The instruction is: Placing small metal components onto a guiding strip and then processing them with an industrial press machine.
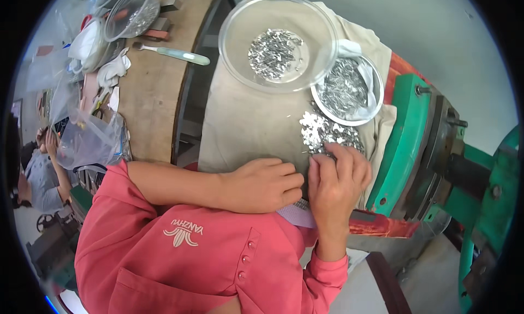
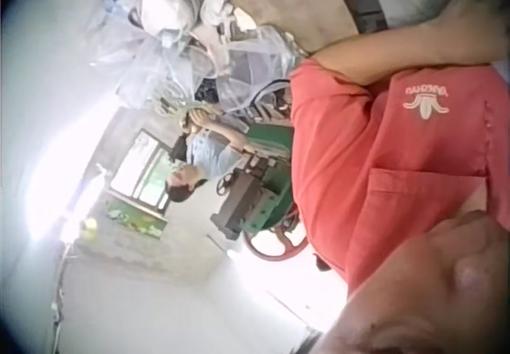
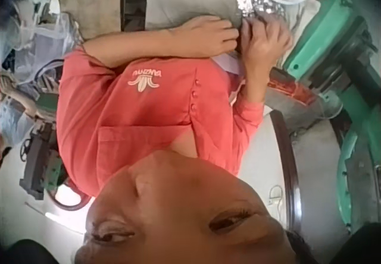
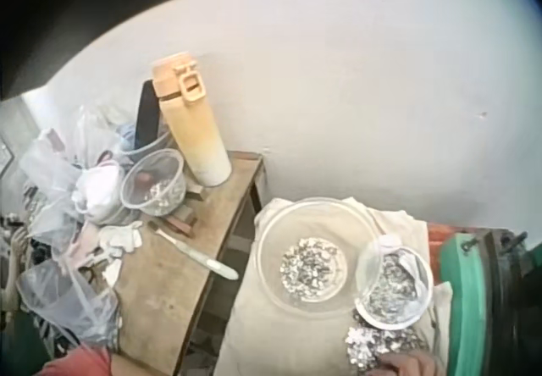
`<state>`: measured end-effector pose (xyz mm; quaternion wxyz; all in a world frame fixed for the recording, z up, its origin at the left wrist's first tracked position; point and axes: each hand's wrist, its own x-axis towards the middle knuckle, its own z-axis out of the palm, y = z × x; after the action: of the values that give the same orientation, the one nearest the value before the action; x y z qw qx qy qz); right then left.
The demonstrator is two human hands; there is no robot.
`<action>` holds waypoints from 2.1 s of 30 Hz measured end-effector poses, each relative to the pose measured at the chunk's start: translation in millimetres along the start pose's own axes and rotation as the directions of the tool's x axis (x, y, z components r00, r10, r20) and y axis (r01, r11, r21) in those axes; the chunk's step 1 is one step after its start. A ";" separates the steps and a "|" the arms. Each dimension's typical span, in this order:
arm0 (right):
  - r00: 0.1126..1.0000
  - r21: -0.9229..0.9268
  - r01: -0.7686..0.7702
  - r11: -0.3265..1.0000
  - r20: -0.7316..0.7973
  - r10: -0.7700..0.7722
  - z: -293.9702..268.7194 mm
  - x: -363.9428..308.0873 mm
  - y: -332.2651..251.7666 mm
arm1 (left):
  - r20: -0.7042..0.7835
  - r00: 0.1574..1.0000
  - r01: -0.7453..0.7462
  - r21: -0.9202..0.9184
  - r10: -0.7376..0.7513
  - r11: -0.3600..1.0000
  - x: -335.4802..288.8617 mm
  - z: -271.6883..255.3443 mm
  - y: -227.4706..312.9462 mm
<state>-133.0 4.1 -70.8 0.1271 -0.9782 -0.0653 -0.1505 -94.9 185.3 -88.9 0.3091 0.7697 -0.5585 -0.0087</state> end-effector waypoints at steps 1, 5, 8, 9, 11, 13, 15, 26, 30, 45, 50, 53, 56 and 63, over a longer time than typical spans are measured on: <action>1.000 -0.028 -0.012 1.000 -0.013 0.012 -1.6 0.2 -1.3 | -0.010 1.000 -0.002 -0.003 0.002 1.000 0.3 0.2 0.4; 0.999 -0.062 -0.030 0.998 -0.022 0.029 0.2 2.3 -3.8 | 0.002 1.000 -0.004 0.018 0.004 1.000 -0.5 0.3 2.0; 0.998 0.031 -0.059 0.998 0.019 0.058 -0.9 3.2 -4.4 | -0.002 1.000 -0.016 -0.003 0.016 1.000 -0.7 2.3 1.1; 0.998 0.018 -0.063 0.998 0.015 0.062 -0.8 3.1 -5.3 | -0.003 1.000 -0.022 -0.012 0.022 1.000 -0.2 1.6 0.2; 0.996 -0.020 -0.086 0.996 0.010 0.087 -1.5 2.2 -5.9 | 0.021 1.000 -0.015 -0.051 0.016 0.999 1.2 -1.6 -1.2; 0.992 -0.021 -0.123 0.992 0.017 0.123 -3.7 -1.0 -4.9 | 0.024 1.000 -0.014 -0.086 0.016 0.996 1.7 -2.3 -1.0; 0.992 0.030 -0.123 0.992 0.010 0.123 -2.2 -1.1 -5.5 | 0.086 0.996 0.010 -0.166 0.004 0.986 0.9 -7.2 -7.0; 0.985 0.129 -0.168 0.977 -0.029 0.173 -1.5 -9.8 -0.8 | 0.296 0.899 0.438 -0.612 -0.322 0.659 18.9 -48.7 -49.9; 0.987 0.051 -0.157 0.986 -0.009 0.158 -6.9 -6.6 -6.1 | 0.402 0.879 0.434 -0.454 -0.256 0.778 15.3 -47.9 -40.8; 0.980 0.274 -0.182 0.945 -0.024 0.196 -26.3 -43.7 -8.7 | 0.431 0.896 0.279 -0.351 -0.110 0.894 14.8 -48.0 -25.2; 0.966 0.265 -0.258 0.929 0.075 0.247 -20.5 -73.7 -21.9 | 0.421 0.902 0.234 -0.301 -0.091 0.924 14.4 -44.2 -19.3; 0.963 0.280 -0.270 0.921 0.055 0.265 -21.3 -75.4 -22.8 | 0.422 0.899 0.251 -0.282 -0.115 0.926 13.6 -43.8 -16.5; 0.959 0.279 -0.275 0.920 0.016 0.281 -22.4 -70.3 -23.1 | 0.410 0.903 0.258 -0.286 -0.126 0.923 12.8 -43.8 -16.0; 0.975 0.140 -0.217 0.966 0.089 0.205 -24.3 -61.4 -33.3 | 0.350 0.921 0.299 -0.353 -0.172 0.887 5.3 -40.8 -17.1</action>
<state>-203.4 24.0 -59.9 0.2126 -0.9723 0.0235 -0.0945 -63.7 202.9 -62.4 0.3650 0.7420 -0.4873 -0.2806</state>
